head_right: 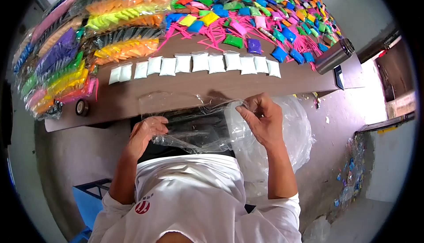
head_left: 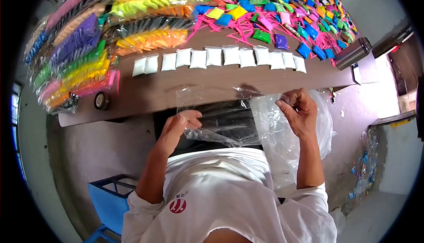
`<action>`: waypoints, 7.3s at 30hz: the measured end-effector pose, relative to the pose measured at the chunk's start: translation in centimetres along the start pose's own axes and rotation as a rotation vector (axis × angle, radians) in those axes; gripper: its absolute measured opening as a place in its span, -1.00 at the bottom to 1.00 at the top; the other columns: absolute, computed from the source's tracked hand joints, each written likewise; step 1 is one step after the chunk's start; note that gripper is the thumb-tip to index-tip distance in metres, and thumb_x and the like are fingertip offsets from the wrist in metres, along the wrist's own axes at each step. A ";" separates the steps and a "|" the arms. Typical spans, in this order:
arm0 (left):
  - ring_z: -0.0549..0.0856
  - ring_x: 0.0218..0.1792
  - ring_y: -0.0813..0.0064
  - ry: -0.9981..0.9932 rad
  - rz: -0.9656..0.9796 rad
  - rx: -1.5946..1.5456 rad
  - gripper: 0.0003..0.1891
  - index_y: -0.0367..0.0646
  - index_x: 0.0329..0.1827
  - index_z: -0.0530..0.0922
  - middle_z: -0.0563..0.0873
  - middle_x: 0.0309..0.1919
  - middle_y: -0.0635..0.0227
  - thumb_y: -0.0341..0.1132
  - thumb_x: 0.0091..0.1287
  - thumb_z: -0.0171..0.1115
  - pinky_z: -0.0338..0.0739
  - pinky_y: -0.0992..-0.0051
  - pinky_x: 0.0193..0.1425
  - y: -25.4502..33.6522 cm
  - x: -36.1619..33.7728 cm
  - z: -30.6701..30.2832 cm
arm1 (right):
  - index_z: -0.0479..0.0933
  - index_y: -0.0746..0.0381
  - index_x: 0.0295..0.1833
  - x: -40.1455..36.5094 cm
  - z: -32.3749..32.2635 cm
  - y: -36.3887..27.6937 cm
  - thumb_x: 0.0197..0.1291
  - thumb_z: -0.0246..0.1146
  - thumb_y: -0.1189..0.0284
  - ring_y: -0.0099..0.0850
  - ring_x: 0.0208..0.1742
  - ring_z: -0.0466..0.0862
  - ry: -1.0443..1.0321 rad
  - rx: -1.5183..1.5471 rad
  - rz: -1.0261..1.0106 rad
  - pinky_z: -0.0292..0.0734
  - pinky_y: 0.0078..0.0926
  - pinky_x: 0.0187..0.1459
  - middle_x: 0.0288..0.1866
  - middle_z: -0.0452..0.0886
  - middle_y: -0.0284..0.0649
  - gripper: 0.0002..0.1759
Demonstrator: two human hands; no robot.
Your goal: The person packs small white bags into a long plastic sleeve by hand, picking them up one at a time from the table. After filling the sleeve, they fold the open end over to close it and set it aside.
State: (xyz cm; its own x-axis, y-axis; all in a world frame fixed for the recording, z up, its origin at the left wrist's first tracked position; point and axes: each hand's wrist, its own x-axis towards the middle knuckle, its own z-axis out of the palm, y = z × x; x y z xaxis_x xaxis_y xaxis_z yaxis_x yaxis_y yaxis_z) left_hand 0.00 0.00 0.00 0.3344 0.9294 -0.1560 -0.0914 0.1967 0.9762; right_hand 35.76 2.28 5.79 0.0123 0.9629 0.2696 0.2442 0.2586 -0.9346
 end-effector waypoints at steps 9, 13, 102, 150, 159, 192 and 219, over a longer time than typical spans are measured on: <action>0.65 -0.13 0.50 0.269 0.023 0.066 -0.59 -0.32 -0.08 0.64 0.72 -0.24 0.26 -0.06 0.55 0.08 0.49 0.46 0.11 1.4 0.5 0.2 | 0.39 0.21 -0.37 1.2 1.9 -4.0 0.00 0.56 0.56 -0.49 -0.50 0.56 -0.112 -0.290 -0.572 0.42 -0.56 -0.45 -0.38 0.64 -0.22 -0.61; 0.65 -0.15 0.49 0.239 0.092 0.040 -0.62 -0.28 -0.25 0.60 0.70 -0.13 0.22 -0.14 0.60 0.02 0.47 0.48 0.02 0.5 0.8 -0.6 | 0.54 0.23 -0.22 1.5 1.2 -3.9 -0.03 0.60 0.52 -0.53 -0.50 0.55 -0.045 -0.429 -0.448 0.42 -0.58 -0.43 -0.41 0.60 -0.31 -0.65; 0.67 -0.17 0.57 0.278 0.293 0.295 -0.56 -0.31 -0.07 0.64 0.69 -0.24 0.34 -0.06 0.62 0.00 0.54 0.53 0.04 0.7 9.1 -3.1 | 0.61 0.24 -0.22 3.3 5.1 -1.9 0.06 0.25 0.49 -0.08 -0.23 0.72 -0.587 -1.184 -0.072 0.59 -0.10 -0.15 -0.29 0.67 -0.08 -0.85; 0.65 -0.20 0.57 0.383 0.340 0.266 -0.67 -0.33 -0.12 0.63 0.72 -0.24 0.34 -0.19 0.58 0.08 0.53 0.53 -0.05 0.2 9.4 -3.3 | 0.65 0.23 -0.13 5.7 17.9 0.3 0.29 0.24 0.34 -0.07 0.17 0.59 -0.551 -0.598 -0.391 0.45 -0.04 0.19 0.09 0.62 -0.07 -0.80; 0.64 -0.20 0.62 0.360 0.312 0.263 -0.64 -0.28 -0.07 0.65 0.70 -0.31 0.38 -0.13 0.60 0.05 0.50 0.58 -0.05 0.3 9.3 -3.2 | 0.64 0.21 -0.08 7.0 12.7 -1.0 0.13 0.36 0.38 -0.04 0.01 0.64 -0.820 -0.789 -0.154 0.56 -0.10 0.02 -0.12 0.60 -0.08 -0.75; 0.66 -0.09 0.55 0.311 0.264 0.261 -0.65 -0.34 -0.01 0.63 0.72 -0.14 0.28 -0.18 0.60 0.05 0.53 0.52 0.09 0.1 9.2 -3.1 | 0.54 0.19 0.24 5.2 15.8 -0.5 0.22 0.28 0.33 -0.15 0.22 0.50 -0.701 -0.768 -0.331 0.32 0.02 0.32 0.23 0.54 -0.16 -0.53; 0.66 -0.10 0.54 0.330 0.334 0.365 -0.66 -0.33 0.12 0.62 0.72 -0.12 0.29 -0.22 0.59 0.05 0.54 0.53 0.05 1.5 9.2 -2.5 | 0.59 0.23 0.07 6.7 18.4 2.3 0.24 0.26 0.40 0.04 -0.06 0.68 -0.592 -0.338 -0.205 0.59 -0.09 -0.09 -0.07 0.66 0.08 -0.70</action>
State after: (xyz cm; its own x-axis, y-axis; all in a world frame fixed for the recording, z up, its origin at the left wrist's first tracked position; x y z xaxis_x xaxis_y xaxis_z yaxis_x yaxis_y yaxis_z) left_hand 0.57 9.64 -0.40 0.0282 0.9820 0.1867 0.2065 -0.1885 0.9601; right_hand 18.51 10.71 1.17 -0.5713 0.8027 0.1713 0.4739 0.4930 -0.7296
